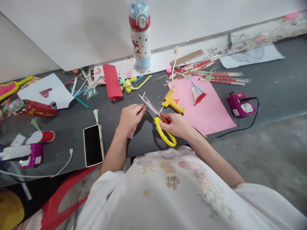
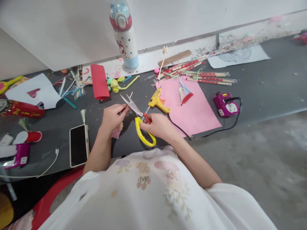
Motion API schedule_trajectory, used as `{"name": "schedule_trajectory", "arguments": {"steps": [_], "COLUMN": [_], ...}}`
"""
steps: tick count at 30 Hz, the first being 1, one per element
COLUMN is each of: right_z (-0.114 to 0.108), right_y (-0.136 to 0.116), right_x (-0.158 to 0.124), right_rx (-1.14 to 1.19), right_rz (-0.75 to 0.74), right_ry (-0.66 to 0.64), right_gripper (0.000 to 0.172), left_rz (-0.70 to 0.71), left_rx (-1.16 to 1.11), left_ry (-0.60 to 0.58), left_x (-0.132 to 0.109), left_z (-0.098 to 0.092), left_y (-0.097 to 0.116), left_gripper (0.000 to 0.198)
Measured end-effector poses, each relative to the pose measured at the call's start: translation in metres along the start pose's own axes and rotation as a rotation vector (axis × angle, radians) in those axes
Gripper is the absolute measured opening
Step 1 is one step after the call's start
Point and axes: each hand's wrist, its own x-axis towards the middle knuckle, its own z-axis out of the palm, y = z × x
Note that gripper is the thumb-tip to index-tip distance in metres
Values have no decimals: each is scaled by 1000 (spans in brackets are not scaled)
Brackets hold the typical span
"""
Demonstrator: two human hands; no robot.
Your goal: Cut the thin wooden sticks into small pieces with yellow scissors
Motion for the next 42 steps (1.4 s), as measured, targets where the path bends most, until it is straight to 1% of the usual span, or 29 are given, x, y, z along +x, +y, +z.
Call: {"name": "schedule_trajectory", "arguments": {"steps": [2,5,8,12,17,19,22,26,29,31,35,39,42], "right_z": [-1,-1,-2,-1,-1,-2,-3,-4,-4,-4,-2,-1,-4], "right_y": [-1,-1,-2,-7,-9,-7,-5,-3,-3,-3,-3,-2,-4], "right_x": [-1,-2,-3,-4,-5,-5,-6,-6,-5,-5,-4,-5,-7], "right_rx": [4,8,25,52,-4,-21,-23,-10,-3,-4,0,-7,-25], "right_rz": [-16,-45,-72,-100,-72,-69,-65,-39,-17,-19,-78,-132,-179], "right_ry": [0,4,36,34,40,21,-4,-6,-1,11,14,74,121], "right_gripper": [34,32,30,29,26,26,28,34,35,35,29,31,32], "left_rz": [29,77,95,96,124,127,125,116,109,95,63,59,48], "left_rx": [10,-61,-161,-213,-176,-150,-99,-24,-19,-53,-185,-333,-375], "left_ry": [22,-12,-51,-56,-51,-46,-42,-19,-6,6,16,-56,-94], "left_x": [-1,-1,-2,-2,-1,-1,-1,-1,-1,0,0,1,1], "left_z": [1,0,-2,-3,-6,-7,-6,-3,-1,-1,-4,-7,-8], "left_y": [0,2,6,9,7,4,0,-2,-2,-1,2,8,11], "left_gripper": [26,31,33,32,31,31,30,28,29,31,35,34,28]}}
